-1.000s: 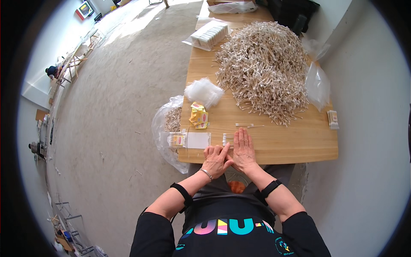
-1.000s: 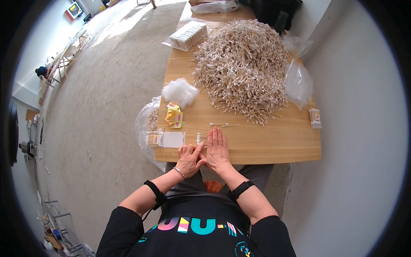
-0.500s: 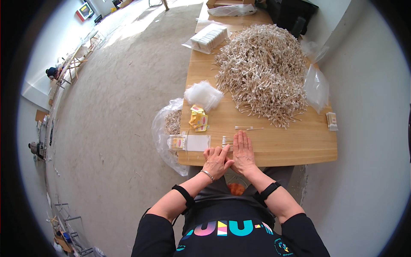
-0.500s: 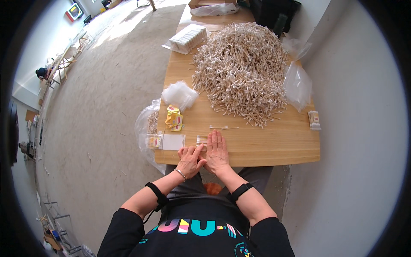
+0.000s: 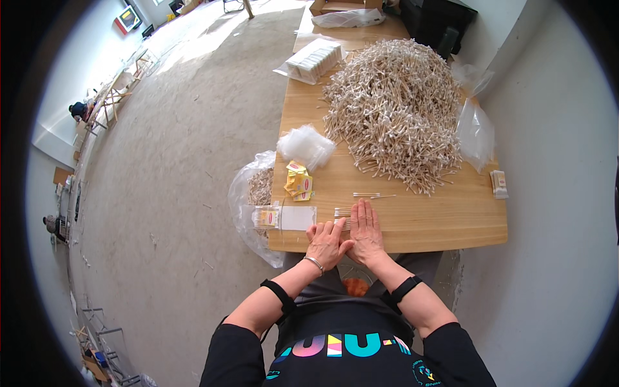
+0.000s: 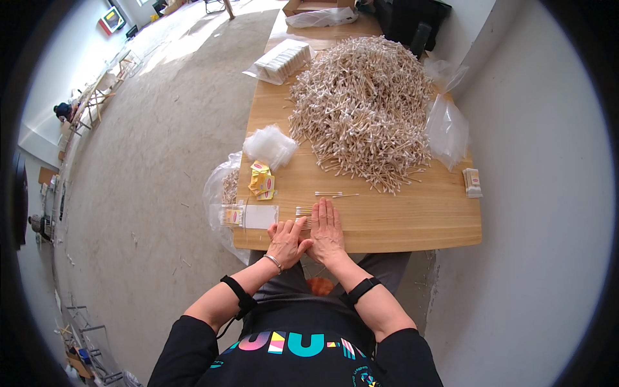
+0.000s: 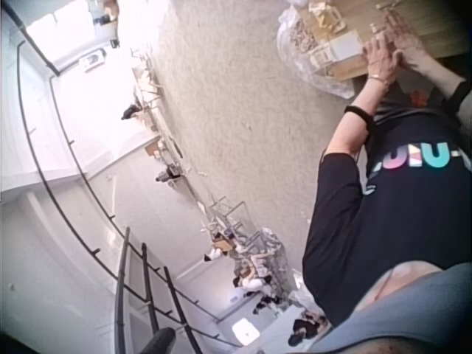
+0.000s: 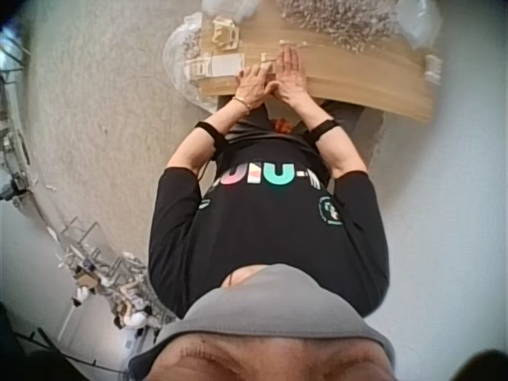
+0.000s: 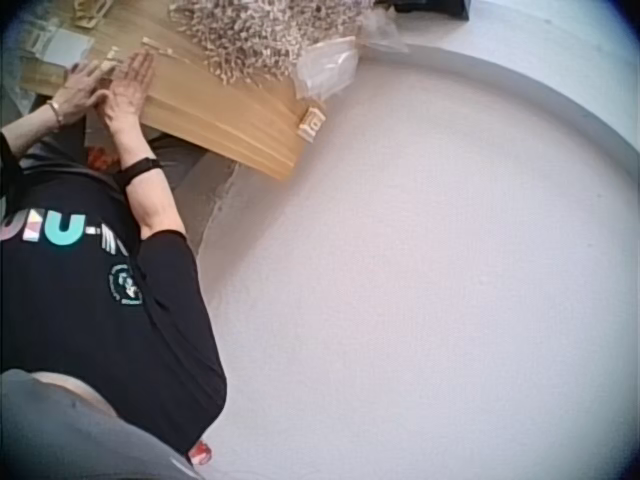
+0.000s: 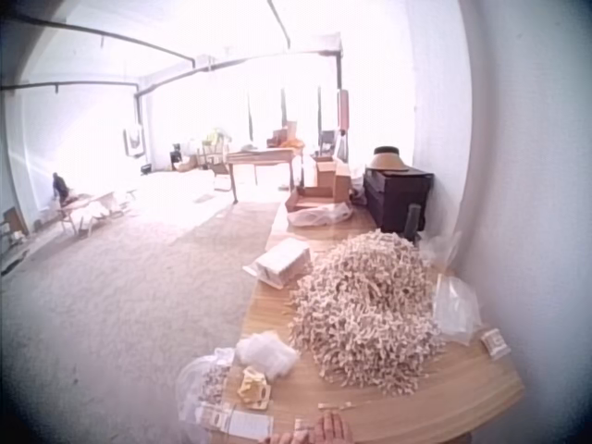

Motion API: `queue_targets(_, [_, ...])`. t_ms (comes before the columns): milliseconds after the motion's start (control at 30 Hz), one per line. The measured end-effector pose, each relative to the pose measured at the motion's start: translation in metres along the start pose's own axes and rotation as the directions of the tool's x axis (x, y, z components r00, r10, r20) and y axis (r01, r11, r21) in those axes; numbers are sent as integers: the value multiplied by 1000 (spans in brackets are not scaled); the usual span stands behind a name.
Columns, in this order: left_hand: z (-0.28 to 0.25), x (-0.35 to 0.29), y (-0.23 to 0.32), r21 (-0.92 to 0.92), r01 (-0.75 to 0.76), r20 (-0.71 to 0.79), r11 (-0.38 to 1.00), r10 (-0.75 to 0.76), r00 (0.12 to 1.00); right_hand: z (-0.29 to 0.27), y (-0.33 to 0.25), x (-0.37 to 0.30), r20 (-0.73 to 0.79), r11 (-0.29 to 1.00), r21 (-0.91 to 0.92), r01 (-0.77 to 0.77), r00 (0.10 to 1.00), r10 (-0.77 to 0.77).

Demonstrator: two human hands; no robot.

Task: The person gathers cotton swabs from a pile, aligns them on a paper card, and slides a plastic sleeve over the swabs and card. They then fold the top of the sleeve down and set the packaged unit aside on the table.

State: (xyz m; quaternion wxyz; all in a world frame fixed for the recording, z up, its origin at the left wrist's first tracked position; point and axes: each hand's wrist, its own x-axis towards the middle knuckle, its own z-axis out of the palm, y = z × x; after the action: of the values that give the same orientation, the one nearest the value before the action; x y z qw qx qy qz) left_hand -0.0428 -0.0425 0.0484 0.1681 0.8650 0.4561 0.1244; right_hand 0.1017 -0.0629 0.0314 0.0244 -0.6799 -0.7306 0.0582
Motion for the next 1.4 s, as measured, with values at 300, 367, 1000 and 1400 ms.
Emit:
queue_targets(300, [1,7,1,-27,46,28,999,-45,999,3,0,-1,-18,1000,-8,-4,1000,4])
queue_targets(367, [-1,8,1,-28,50,51,998,-48,998,2,0,0,-21,1000,11,-8,1000,8])
queue_targets(1000, [-15,29,7,-85,215,171,973,-198,965,6,2,-1,-130,989,149,8,992,11])
queue_targets(1400, [7,25,-6,-451,133,-258,882,-272,927,-5,-7,-3,-24,989,141,-40,999,44])
